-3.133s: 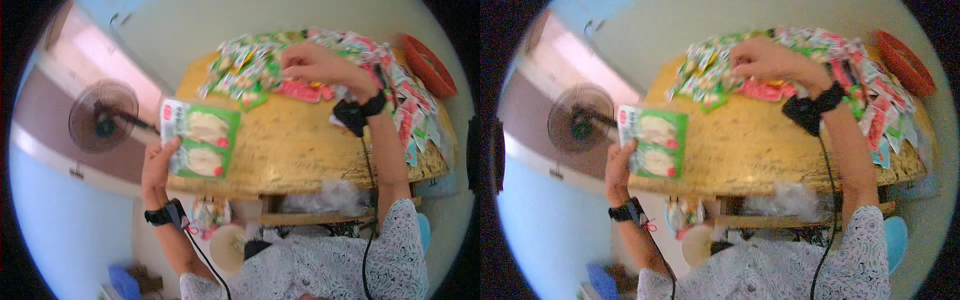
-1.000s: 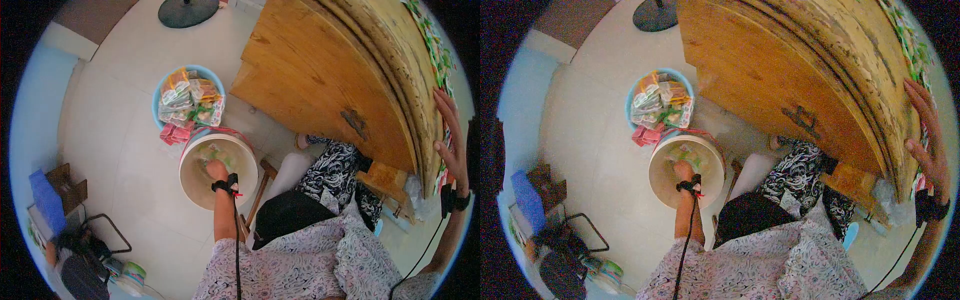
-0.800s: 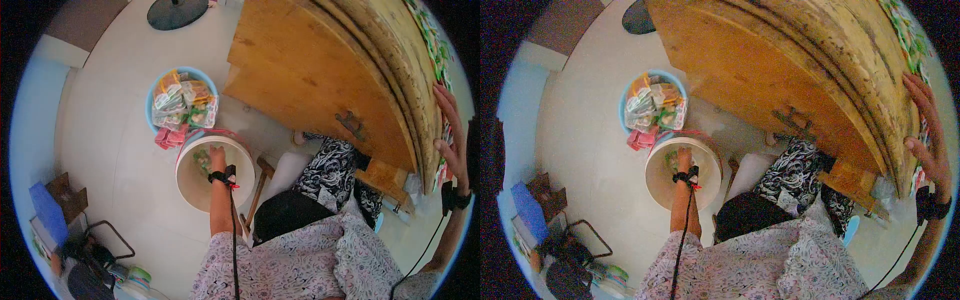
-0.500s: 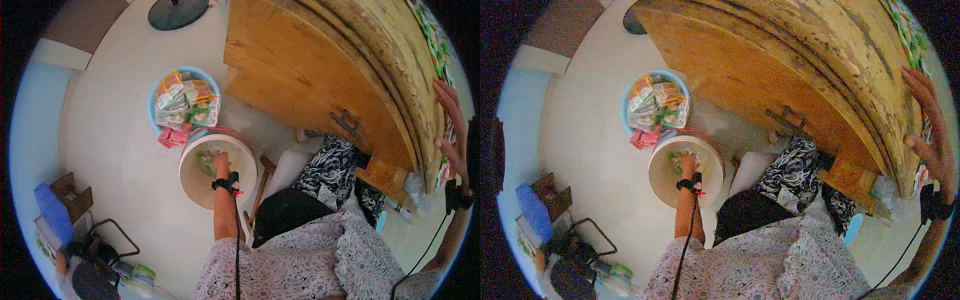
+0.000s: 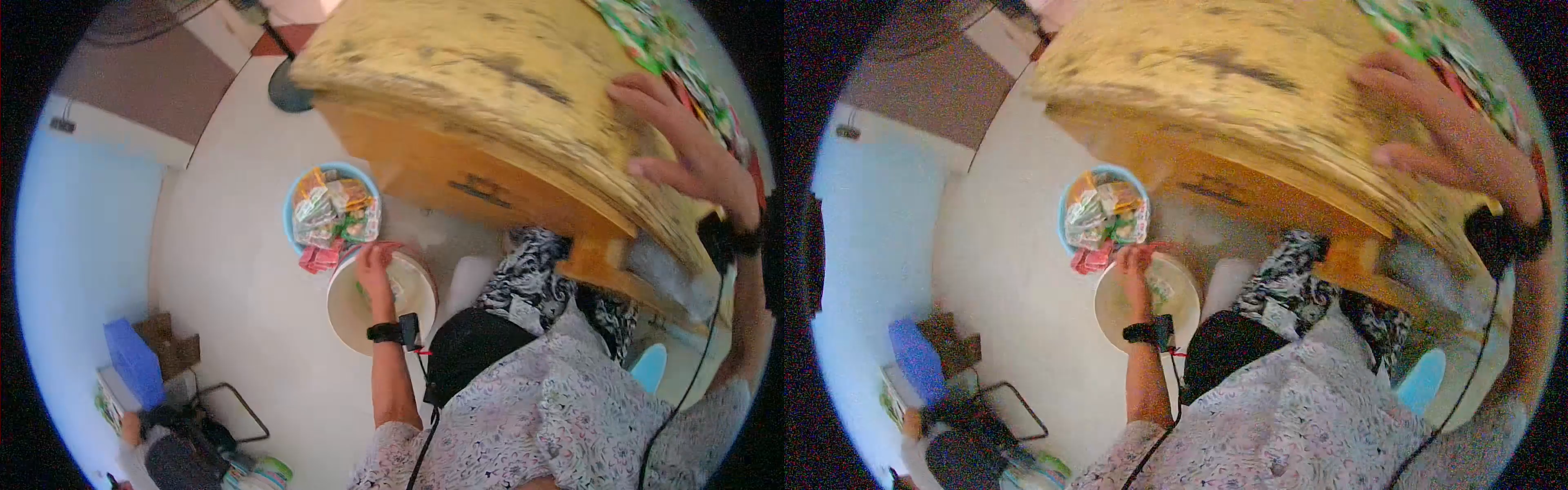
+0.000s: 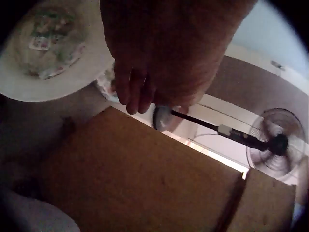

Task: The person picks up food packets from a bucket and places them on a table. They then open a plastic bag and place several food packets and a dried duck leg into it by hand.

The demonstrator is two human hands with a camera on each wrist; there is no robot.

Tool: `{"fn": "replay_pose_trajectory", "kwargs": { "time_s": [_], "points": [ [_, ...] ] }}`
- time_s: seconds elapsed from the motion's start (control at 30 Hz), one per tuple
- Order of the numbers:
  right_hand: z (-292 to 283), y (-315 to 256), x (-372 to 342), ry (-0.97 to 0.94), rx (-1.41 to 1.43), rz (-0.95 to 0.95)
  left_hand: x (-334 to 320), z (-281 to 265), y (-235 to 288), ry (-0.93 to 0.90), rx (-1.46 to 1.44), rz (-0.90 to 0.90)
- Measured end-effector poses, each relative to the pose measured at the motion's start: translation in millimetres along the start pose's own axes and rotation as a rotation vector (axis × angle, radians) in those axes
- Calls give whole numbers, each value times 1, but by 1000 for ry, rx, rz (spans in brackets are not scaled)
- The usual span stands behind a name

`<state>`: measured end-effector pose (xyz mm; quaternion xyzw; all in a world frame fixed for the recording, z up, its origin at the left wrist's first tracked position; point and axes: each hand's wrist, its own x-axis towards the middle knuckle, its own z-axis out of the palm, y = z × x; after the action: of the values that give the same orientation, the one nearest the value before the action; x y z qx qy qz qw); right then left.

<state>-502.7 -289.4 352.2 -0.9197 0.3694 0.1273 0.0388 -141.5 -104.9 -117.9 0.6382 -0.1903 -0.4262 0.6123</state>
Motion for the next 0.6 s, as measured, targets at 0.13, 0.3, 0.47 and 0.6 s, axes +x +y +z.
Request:
{"fn": "replay_pose_trajectory", "kwargs": {
  "time_s": [0.13,0.3,0.47,0.6],
  "points": [
    [38,19,-5,192,106,-209,-22,25,92,-113,45,133],
    [53,20,-26,292,348,-174,-85,64,160,-280,47,298],
    [39,10,-69,506,506,-218,-153,102,230,-560,153,536],
    [32,-8,-135,739,361,-209,-193,141,270,-750,250,722]
  ]
}}
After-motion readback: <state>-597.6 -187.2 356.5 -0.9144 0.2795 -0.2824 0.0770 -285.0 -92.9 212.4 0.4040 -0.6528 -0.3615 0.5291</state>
